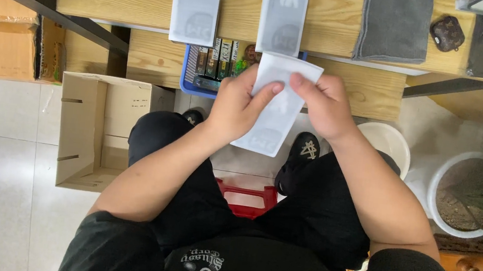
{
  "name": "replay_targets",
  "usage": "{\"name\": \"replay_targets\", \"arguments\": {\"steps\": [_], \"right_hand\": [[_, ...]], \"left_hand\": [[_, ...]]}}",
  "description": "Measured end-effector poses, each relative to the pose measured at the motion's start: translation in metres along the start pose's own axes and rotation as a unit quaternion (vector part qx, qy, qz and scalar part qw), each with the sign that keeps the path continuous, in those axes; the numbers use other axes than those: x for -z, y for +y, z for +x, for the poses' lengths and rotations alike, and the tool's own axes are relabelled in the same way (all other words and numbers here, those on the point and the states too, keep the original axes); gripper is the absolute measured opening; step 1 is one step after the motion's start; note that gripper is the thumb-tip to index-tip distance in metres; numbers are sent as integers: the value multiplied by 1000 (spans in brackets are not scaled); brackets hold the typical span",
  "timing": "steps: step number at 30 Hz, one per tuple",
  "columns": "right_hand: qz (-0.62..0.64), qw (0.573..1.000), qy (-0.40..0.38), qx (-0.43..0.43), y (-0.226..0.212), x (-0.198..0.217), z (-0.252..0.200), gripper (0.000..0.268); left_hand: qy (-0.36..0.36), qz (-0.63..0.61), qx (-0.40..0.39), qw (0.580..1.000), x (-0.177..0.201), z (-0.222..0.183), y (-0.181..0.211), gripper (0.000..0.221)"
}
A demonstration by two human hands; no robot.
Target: Inspecting mobile phone screen protectors by removing them from paper sleeves, examining them, and putting them back.
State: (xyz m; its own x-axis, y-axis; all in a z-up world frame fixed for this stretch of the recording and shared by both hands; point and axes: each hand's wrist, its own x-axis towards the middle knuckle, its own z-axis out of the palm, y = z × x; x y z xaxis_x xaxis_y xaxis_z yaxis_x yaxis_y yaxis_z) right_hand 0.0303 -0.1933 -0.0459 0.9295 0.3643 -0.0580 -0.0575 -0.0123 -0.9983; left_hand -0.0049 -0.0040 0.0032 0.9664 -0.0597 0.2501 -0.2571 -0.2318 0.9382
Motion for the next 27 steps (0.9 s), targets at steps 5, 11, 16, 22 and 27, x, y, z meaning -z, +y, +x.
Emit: {"name": "replay_targets", "arguments": {"steps": [5, 11, 16, 22, 27], "right_hand": [[13, 996, 64, 54, 2, 2, 0, 31], [34, 996, 74, 38, 0, -15, -4, 34], [49, 996, 77, 22, 3, -11, -2, 39], [113, 983, 143, -7, 15, -18, -1, 40], [22, 986, -92, -138, -35, -52, -14, 23]], "left_hand": [[-20, -1, -5, 1000, -1, 1, 6, 24], [-30, -39, 25, 998, 0, 0, -1, 26], [-49, -100, 66, 992, -1, 1, -6, 25], [-25, -160, 144, 976, -4, -1, -52, 32], [107, -233, 191, 948, 11, 15, -75, 35]]}}
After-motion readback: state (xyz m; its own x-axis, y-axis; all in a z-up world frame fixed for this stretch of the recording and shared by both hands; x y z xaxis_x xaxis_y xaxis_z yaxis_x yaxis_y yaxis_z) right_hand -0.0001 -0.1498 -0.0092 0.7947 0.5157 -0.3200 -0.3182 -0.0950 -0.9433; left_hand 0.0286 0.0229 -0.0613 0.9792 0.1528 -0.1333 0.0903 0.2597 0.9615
